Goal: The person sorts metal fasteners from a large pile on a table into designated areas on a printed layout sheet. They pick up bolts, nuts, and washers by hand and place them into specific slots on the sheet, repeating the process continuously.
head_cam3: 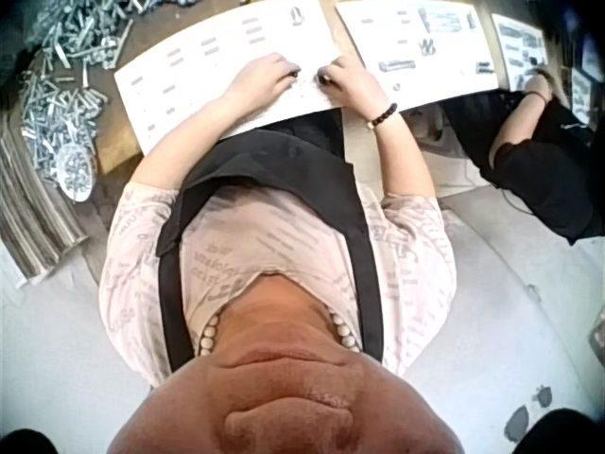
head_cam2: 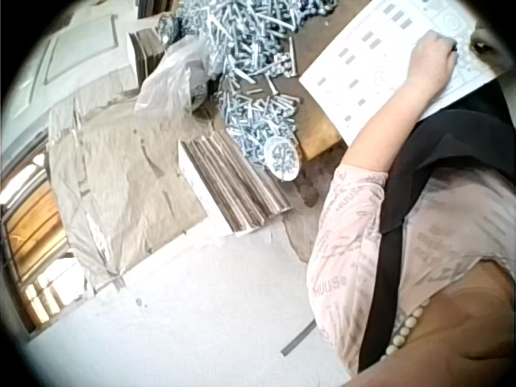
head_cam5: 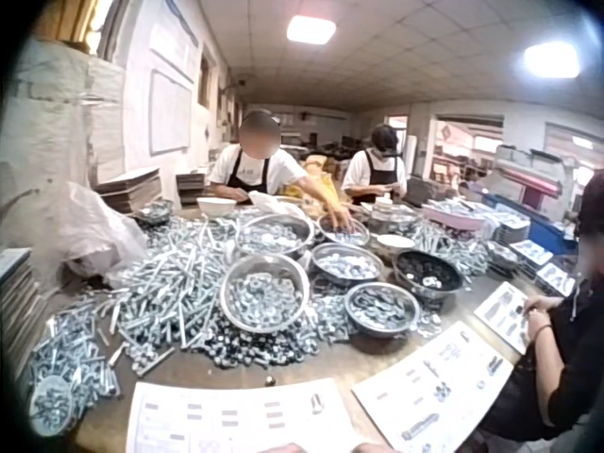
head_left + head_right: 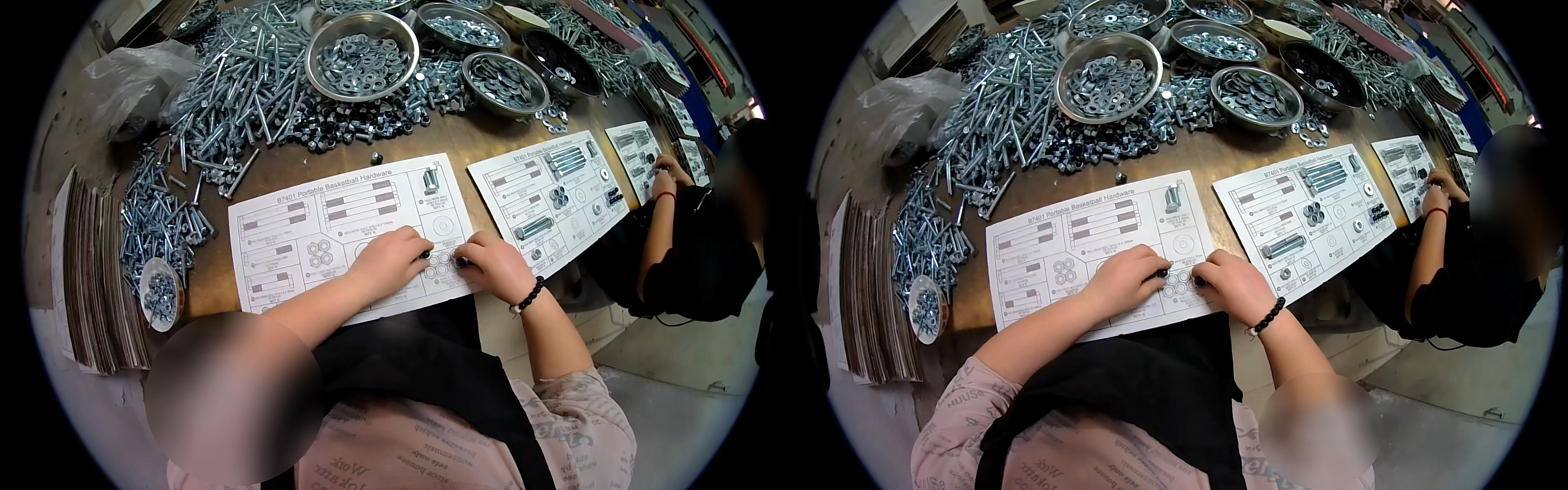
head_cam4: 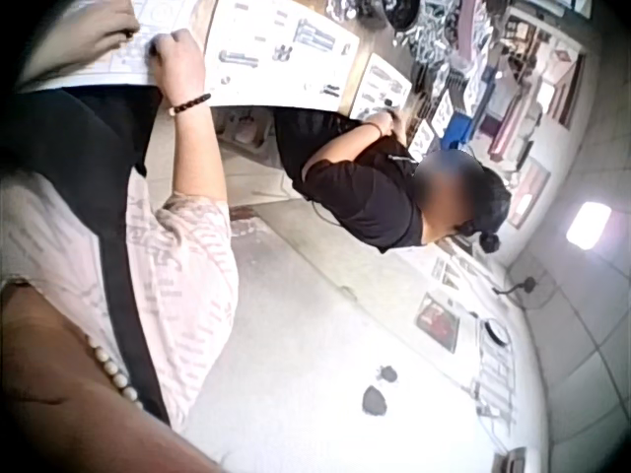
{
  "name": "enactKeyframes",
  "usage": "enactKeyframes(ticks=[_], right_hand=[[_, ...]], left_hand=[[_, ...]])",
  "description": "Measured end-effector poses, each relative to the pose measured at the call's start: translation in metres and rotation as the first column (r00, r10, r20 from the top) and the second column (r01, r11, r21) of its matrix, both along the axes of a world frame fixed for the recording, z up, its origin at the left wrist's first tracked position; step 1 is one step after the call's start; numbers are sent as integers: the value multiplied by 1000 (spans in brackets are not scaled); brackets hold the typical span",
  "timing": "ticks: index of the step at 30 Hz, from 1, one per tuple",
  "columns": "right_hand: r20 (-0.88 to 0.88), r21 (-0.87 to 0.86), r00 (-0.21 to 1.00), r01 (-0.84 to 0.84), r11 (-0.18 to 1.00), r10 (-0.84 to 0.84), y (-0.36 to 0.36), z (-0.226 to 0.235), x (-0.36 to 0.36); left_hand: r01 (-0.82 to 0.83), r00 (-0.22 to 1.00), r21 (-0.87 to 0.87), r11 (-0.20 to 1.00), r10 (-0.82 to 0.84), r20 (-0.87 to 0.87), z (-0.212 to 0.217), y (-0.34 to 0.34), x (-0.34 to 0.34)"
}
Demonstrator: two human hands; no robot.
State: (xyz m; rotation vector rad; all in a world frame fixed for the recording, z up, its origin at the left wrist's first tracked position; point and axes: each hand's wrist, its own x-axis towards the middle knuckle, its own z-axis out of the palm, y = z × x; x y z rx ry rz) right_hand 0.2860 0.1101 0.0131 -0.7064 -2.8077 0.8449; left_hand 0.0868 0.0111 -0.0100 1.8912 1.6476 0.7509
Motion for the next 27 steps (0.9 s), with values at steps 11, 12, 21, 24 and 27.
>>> enactKeyframes(ticks=[11,12,21,24,27], right_hand=[[-41,10,999,0,1000,1,-2,-2,-3],[-51,-1,999,4,1000,-4,-2,-2,-2],[-131,-6,984,123,992,-123,42,21,-35],[-126,37,984,129,991,-123,63,12,-73],[-136,122,982,145,982,-129,70,3,-113]], left_hand=[[55,994,7,998,-55,93,-10,-2,18],[54,994,10,999,-54,96,-11,-2,18],[-219,976,121,968,217,28,-1,22,-49],[-395,907,253,883,419,-47,-10,37,-95],[-474,848,254,843,514,-126,-14,55,-130]])
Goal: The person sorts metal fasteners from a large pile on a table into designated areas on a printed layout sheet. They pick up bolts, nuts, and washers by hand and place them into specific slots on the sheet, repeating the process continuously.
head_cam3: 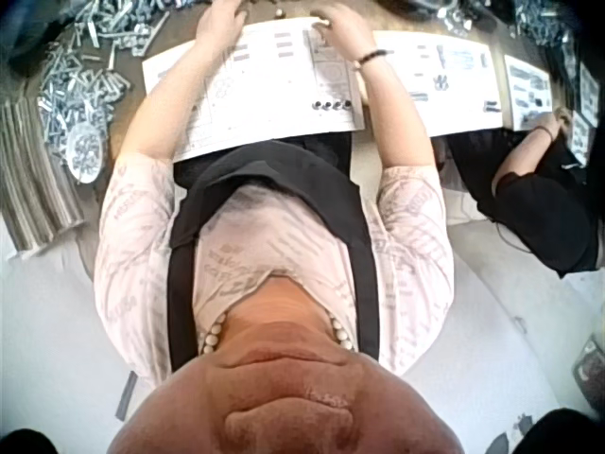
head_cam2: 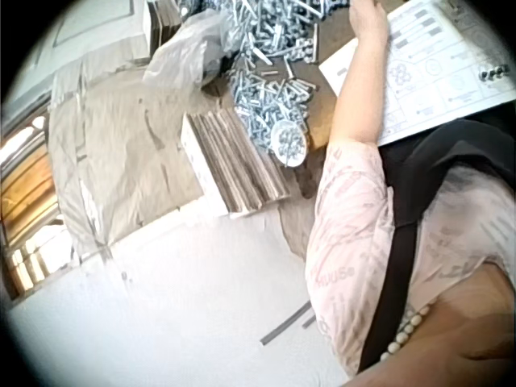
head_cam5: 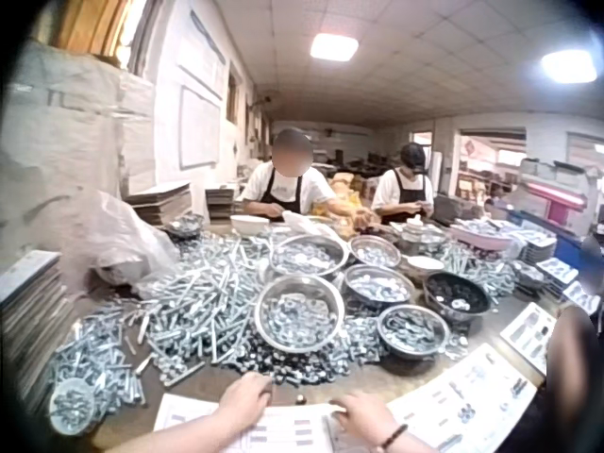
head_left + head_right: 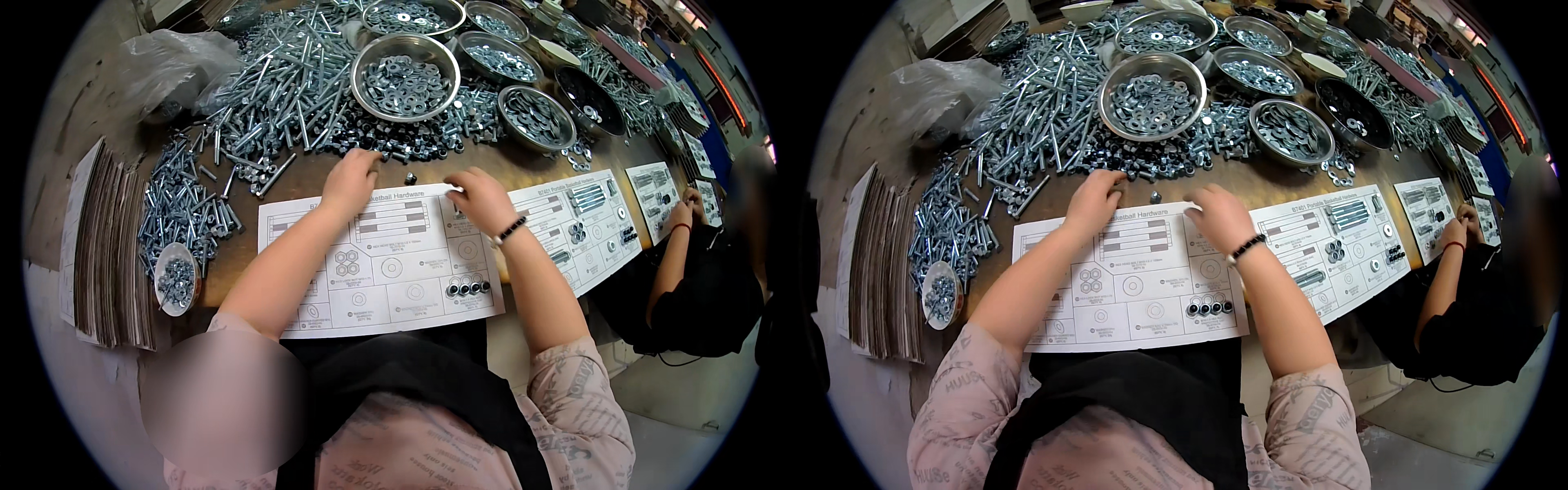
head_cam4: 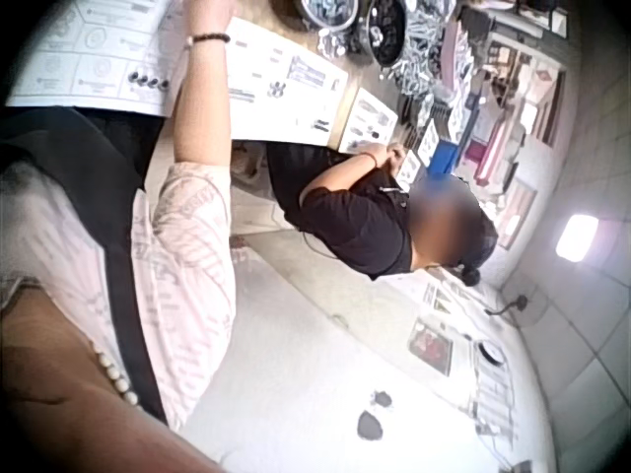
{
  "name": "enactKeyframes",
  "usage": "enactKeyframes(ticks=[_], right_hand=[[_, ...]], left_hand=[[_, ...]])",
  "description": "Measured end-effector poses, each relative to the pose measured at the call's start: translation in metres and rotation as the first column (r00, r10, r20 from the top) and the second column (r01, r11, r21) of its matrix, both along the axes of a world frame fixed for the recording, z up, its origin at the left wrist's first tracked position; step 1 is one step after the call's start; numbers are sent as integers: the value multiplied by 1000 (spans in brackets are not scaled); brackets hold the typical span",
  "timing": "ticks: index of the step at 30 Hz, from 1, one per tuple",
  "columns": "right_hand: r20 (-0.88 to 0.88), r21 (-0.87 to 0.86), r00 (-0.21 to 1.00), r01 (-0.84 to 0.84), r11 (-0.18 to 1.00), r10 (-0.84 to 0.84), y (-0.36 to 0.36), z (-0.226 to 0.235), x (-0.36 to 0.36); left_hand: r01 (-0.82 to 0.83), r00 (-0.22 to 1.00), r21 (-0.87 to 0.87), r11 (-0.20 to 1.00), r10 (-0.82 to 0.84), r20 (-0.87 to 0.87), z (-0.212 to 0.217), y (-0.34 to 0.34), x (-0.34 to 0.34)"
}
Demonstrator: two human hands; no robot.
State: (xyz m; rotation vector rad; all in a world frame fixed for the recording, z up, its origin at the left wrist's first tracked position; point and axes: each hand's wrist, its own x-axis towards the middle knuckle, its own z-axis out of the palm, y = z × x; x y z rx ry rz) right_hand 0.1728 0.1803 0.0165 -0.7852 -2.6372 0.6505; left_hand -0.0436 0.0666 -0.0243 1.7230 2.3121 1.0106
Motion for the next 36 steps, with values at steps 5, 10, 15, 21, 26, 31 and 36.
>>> enactKeyframes(ticks=[5,10,15,21,26,31,36], right_hand=[[155,55,987,35,998,-43,5,-22,-61],[387,67,921,16,998,-41,5,-30,-93],[253,108,967,-42,993,13,8,-44,-97],[106,-6,994,-40,999,41,-5,-14,-72],[-21,-167,996,-85,982,83,-14,4,16],[183,-206,982,-10,978,49,-35,12,86],[150,-191,987,-20,981,50,-48,-3,104]], left_hand=[[-102,968,-164,981,60,-242,3,21,-12],[-178,904,-301,937,35,-426,-2,35,-14],[-133,936,-373,918,-8,-352,9,37,2],[-153,942,-350,924,29,-335,3,32,0],[-34,990,-127,991,16,-140,12,11,15],[341,937,-133,930,-327,119,26,-18,82],[470,882,-172,866,-451,137,8,-25,118]])
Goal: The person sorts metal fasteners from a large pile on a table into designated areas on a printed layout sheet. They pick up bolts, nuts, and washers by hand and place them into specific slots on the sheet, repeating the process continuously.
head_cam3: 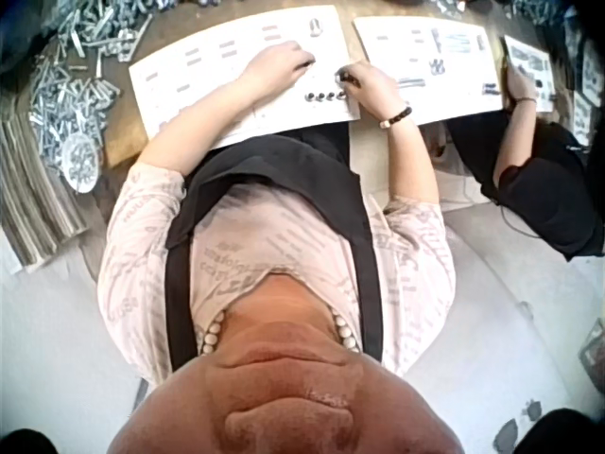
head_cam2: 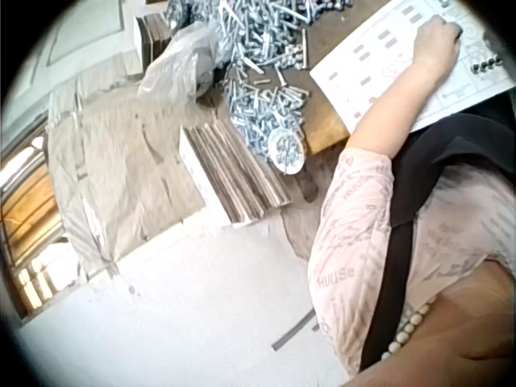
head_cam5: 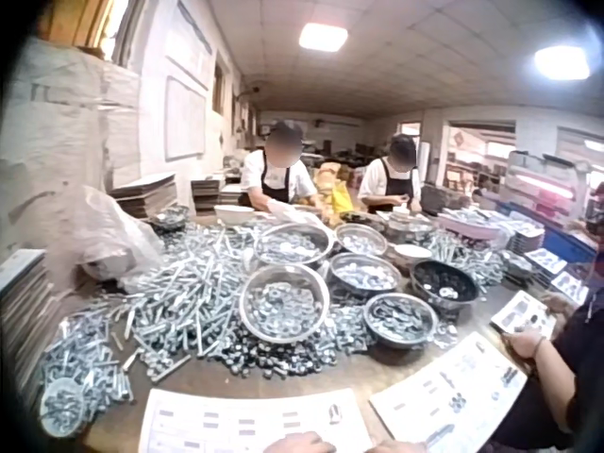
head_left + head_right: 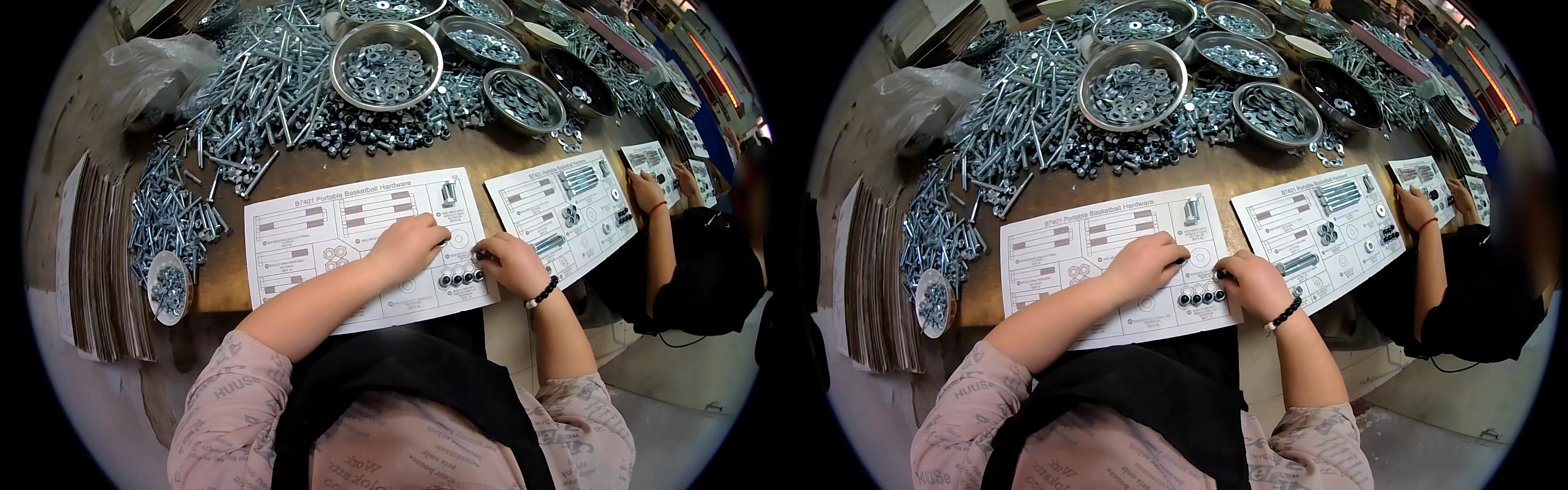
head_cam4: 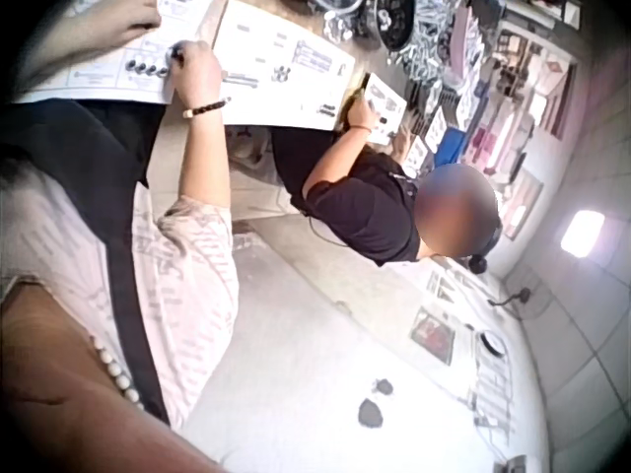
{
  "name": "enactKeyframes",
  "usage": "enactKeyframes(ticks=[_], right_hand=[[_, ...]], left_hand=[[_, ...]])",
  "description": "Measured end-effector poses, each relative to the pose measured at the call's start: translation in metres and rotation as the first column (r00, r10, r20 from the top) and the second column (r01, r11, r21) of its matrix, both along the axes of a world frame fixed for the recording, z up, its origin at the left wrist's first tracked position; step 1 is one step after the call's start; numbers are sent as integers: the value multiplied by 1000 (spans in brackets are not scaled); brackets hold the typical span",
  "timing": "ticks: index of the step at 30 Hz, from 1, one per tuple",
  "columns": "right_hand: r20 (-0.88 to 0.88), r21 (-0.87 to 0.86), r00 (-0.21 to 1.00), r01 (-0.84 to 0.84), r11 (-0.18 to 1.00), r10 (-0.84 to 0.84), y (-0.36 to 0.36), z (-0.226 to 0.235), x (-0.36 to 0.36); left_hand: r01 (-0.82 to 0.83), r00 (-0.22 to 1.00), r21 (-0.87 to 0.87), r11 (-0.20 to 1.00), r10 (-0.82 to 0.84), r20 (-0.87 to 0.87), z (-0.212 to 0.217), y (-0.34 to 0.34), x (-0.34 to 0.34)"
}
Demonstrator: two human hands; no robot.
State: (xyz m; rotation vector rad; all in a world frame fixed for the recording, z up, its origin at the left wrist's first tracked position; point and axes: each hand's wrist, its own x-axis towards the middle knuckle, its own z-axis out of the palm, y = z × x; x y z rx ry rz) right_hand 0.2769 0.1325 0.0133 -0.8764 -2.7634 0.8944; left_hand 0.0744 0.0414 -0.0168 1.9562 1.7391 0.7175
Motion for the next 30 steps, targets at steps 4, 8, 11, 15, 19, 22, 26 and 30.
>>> enactKeyframes(ticks=[4,8,11,15,19,22,26,30], right_hand=[[-73,-35,997,3,999,-6,-3,-12,0],[-125,-47,992,6,999,-12,-5,-13,0],[-150,-56,989,6,998,-14,-8,-12,1],[-176,-74,984,-4,997,-9,-9,-11,1],[-139,-72,990,12,997,-22,-4,-10,2],[-120,-62,992,22,998,-29,12,0,-1],[-173,45,977,136,990,-126,56,10,-4],[-237,189,944,278,942,-231,117,19,-13]], left_hand=[[65,992,-60,996,-58,115,2,-1,14],[110,978,-97,989,-90,189,-1,-7,18],[128,973,-100,987,-105,204,-1,-10,17],[128,969,-103,986,-103,223,-1,-12,19],[124,973,-92,988,-103,205,-1,-11,19],[45,983,-38,998,-37,181,2,-12,5],[-92,995,155,984,87,39,11,-8,-38],[-233,965,249,940,256,-61,5,-14,-77]])
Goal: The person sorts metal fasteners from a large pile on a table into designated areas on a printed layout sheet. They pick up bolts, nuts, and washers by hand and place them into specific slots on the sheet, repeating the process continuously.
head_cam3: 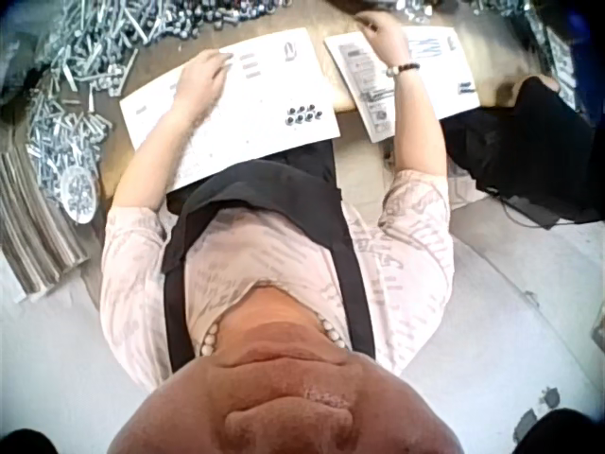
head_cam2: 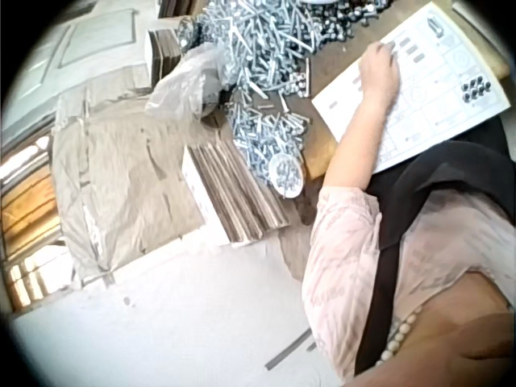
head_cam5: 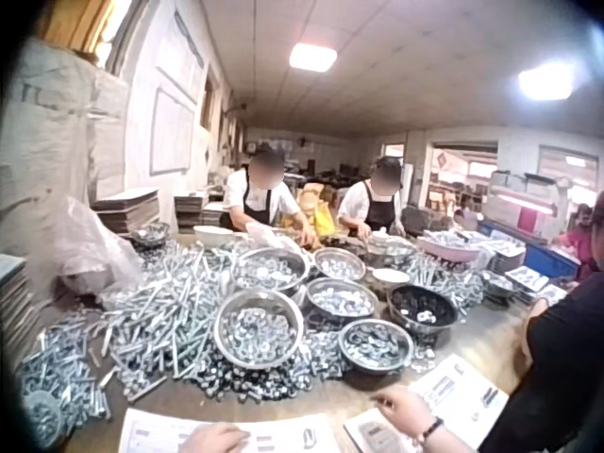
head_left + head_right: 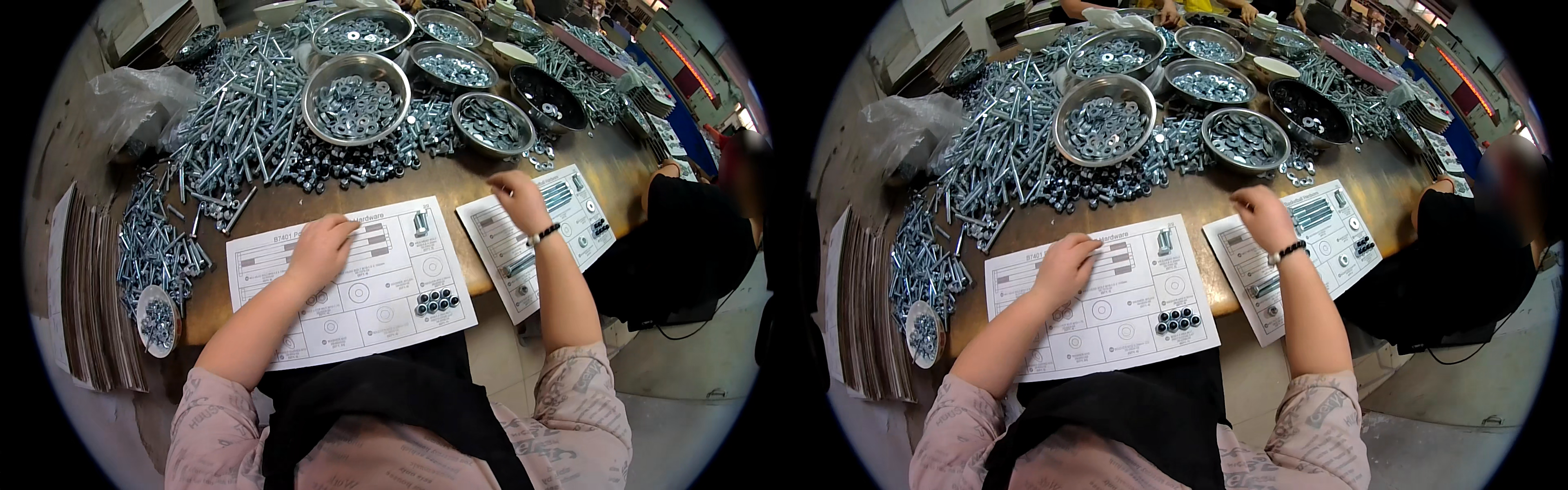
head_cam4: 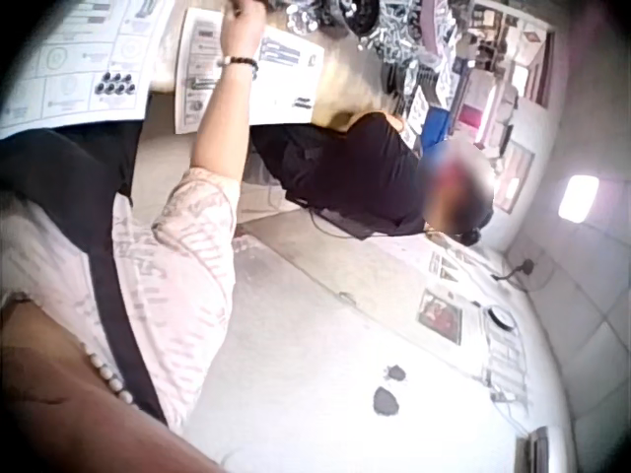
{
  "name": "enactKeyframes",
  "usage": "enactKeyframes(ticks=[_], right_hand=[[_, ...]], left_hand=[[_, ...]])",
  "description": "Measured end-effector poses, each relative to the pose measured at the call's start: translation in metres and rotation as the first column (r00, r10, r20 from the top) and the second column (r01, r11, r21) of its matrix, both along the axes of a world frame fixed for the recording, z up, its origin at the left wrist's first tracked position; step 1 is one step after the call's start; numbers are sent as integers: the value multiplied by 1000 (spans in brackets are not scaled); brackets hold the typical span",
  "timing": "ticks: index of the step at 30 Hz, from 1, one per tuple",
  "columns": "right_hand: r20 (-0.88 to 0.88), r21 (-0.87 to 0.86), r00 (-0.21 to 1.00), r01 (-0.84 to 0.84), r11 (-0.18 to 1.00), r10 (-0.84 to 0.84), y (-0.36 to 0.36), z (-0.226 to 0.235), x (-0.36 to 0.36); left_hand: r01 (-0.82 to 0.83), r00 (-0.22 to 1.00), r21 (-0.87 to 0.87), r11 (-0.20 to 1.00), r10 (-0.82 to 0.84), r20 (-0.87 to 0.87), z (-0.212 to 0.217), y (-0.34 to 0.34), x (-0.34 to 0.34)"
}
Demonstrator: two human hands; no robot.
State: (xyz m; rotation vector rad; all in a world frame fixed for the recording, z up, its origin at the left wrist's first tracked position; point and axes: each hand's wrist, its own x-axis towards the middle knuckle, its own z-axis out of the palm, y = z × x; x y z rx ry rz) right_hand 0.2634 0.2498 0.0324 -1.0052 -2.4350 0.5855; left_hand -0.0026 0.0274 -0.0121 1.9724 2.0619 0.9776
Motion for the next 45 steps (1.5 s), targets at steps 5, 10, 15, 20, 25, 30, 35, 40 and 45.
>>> enactKeyframes(ticks=[5,10,15,20,25,30,35,40,45], right_hand=[[63,231,957,262,937,-283,87,-7,-5],[243,374,812,426,824,-530,134,-7,-2],[492,392,615,475,788,-616,139,0,-26],[592,399,488,514,759,-641,151,-3,-42],[575,339,549,514,788,-606,159,-3,-36],[368,177,741,537,825,-561,165,-11,-15],[176,117,851,482,869,-495,167,-18,2],[-8,117,910,413,903,-415,158,-16,7],[-297,116,932,251,961,-207,85,8,-18]], left_hand=[[-63,996,36,997,65,-54,-19,-8,-17],[-49,995,56,997,53,-86,-16,-8,-11],[-66,992,50,997,71,-102,-16,-8,-12],[-64,994,25,998,66,-92,-16,-8,-13],[-58,995,38,998,61,-73,-15,-8,-14],[-59,995,58,997,63,-80,-15,-9,-13],[-53,994,89,995,61,-86,-17,-8,-14],[-53,994,92,994,61,-87,-18,-8,-13],[-43,995,76,996,50,-86,-17,-7,-13]])
